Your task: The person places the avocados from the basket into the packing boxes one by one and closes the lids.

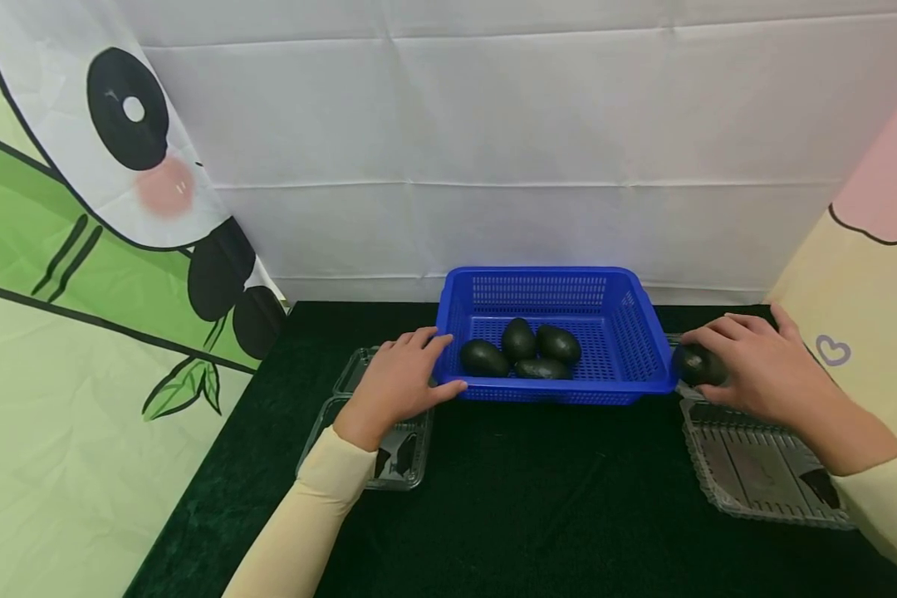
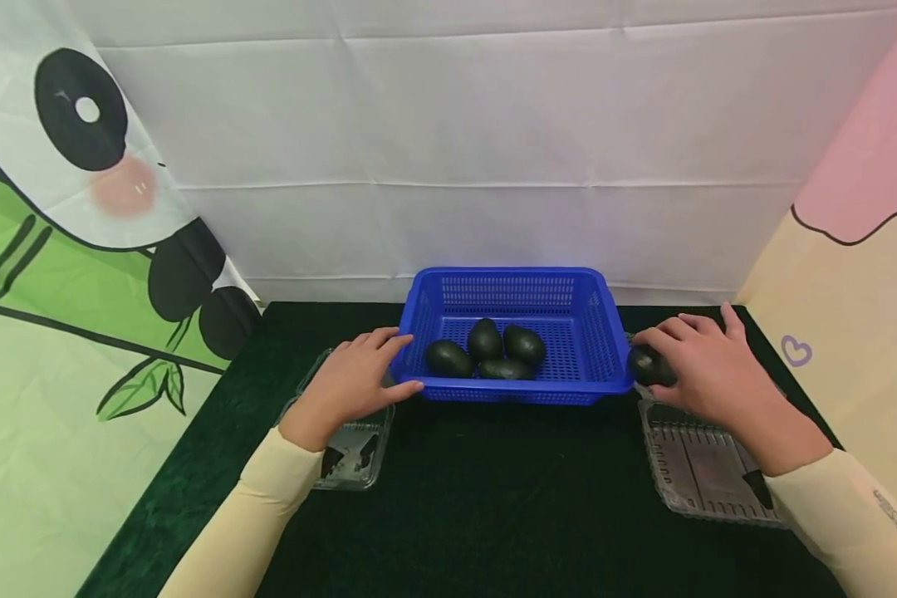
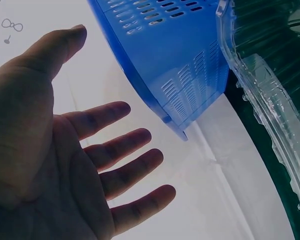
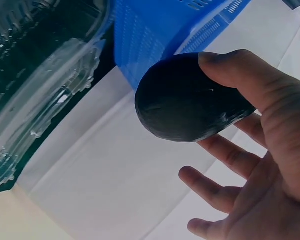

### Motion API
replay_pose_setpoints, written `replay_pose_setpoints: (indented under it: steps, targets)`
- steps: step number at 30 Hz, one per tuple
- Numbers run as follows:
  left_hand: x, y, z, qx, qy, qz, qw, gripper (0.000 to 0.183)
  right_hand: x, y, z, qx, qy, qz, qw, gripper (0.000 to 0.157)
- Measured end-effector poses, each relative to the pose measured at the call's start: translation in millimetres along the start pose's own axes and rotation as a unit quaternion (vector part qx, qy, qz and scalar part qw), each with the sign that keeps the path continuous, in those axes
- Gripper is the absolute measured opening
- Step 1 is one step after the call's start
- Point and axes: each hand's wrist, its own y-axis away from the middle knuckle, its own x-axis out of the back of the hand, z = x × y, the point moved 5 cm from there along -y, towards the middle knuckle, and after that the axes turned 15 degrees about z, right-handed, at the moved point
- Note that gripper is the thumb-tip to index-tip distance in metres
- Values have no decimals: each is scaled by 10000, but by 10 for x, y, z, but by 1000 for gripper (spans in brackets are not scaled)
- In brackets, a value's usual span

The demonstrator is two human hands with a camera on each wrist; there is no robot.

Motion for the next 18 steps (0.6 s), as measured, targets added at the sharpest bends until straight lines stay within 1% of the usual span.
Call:
replay_pose_setpoints:
  steps: [14,18]
  targets:
    - [-59,-9,-30,49,33,14,10000,80,-63,284,115,-106,150,106,9998,66]
    - [-59,-3,-31,52,43,22,10000,80,-103,354,137,-106,134,30,9998,68]
